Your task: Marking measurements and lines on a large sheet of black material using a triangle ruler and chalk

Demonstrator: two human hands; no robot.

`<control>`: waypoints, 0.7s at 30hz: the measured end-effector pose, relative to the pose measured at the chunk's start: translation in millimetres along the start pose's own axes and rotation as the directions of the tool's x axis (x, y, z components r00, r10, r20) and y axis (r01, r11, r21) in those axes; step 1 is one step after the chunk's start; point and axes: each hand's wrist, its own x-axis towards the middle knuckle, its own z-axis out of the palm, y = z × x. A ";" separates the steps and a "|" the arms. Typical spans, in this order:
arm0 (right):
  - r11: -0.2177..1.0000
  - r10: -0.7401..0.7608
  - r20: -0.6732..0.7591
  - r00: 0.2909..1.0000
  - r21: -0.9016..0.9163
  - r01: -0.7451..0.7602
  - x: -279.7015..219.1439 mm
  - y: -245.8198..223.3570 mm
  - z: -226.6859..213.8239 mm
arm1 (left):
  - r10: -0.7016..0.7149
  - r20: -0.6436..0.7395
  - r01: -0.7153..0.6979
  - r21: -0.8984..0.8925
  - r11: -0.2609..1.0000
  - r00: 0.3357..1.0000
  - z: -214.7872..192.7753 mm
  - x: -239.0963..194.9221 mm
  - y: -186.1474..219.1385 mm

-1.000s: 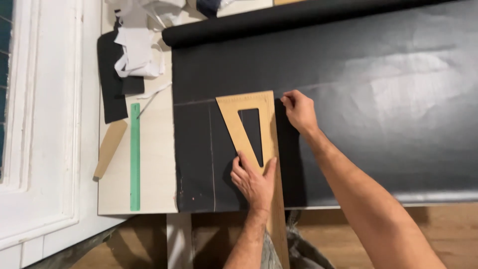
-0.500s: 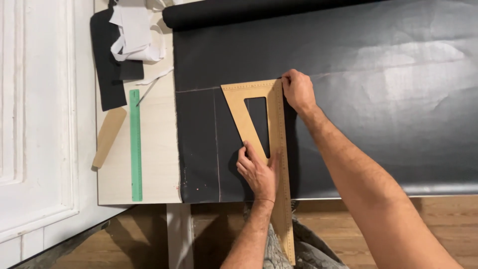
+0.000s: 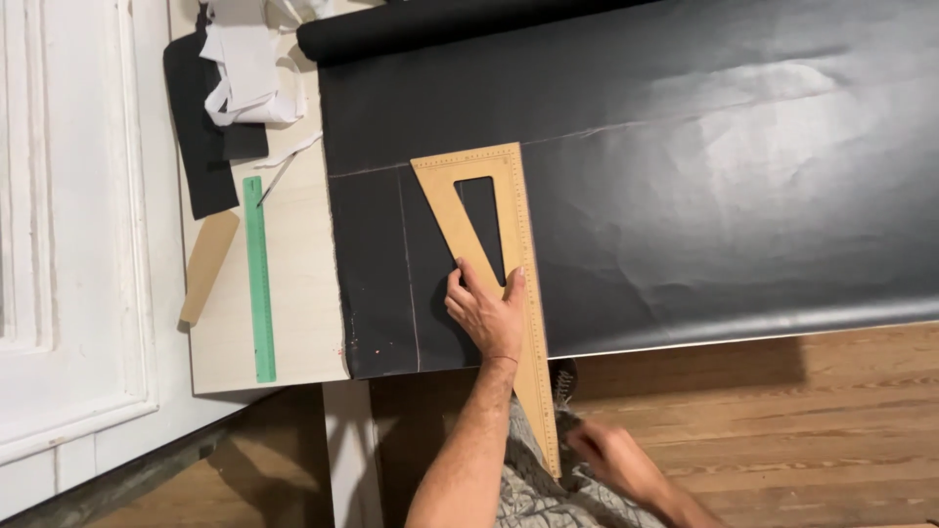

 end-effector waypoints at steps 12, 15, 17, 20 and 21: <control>0.967 0.249 -0.620 0.745 0.203 -0.154 -52.8 -18.0 -84.0 | -0.088 0.051 0.088 -0.007 0.996 0.995 -28.8 -2.0 -20.6; 0.954 0.288 -0.616 0.733 0.250 -0.165 -55.9 -14.6 -88.7 | -0.121 0.030 0.120 0.036 0.992 0.992 -22.8 -0.9 -14.1; 0.956 0.287 -0.588 0.757 0.232 -0.182 -53.4 -7.8 -98.5 | -0.157 0.002 0.156 0.073 0.985 0.988 -18.8 -4.1 -5.3; 0.970 0.240 -0.555 0.796 0.174 -0.170 -47.6 11.8 -123.5 | -0.210 -0.023 0.211 0.116 0.971 0.977 -10.1 -16.6 18.5; 0.981 0.188 -0.547 0.816 0.143 -0.131 -44.0 19.8 -133.9 | -0.221 -0.028 0.223 0.128 0.966 0.975 -6.8 -21.5 27.7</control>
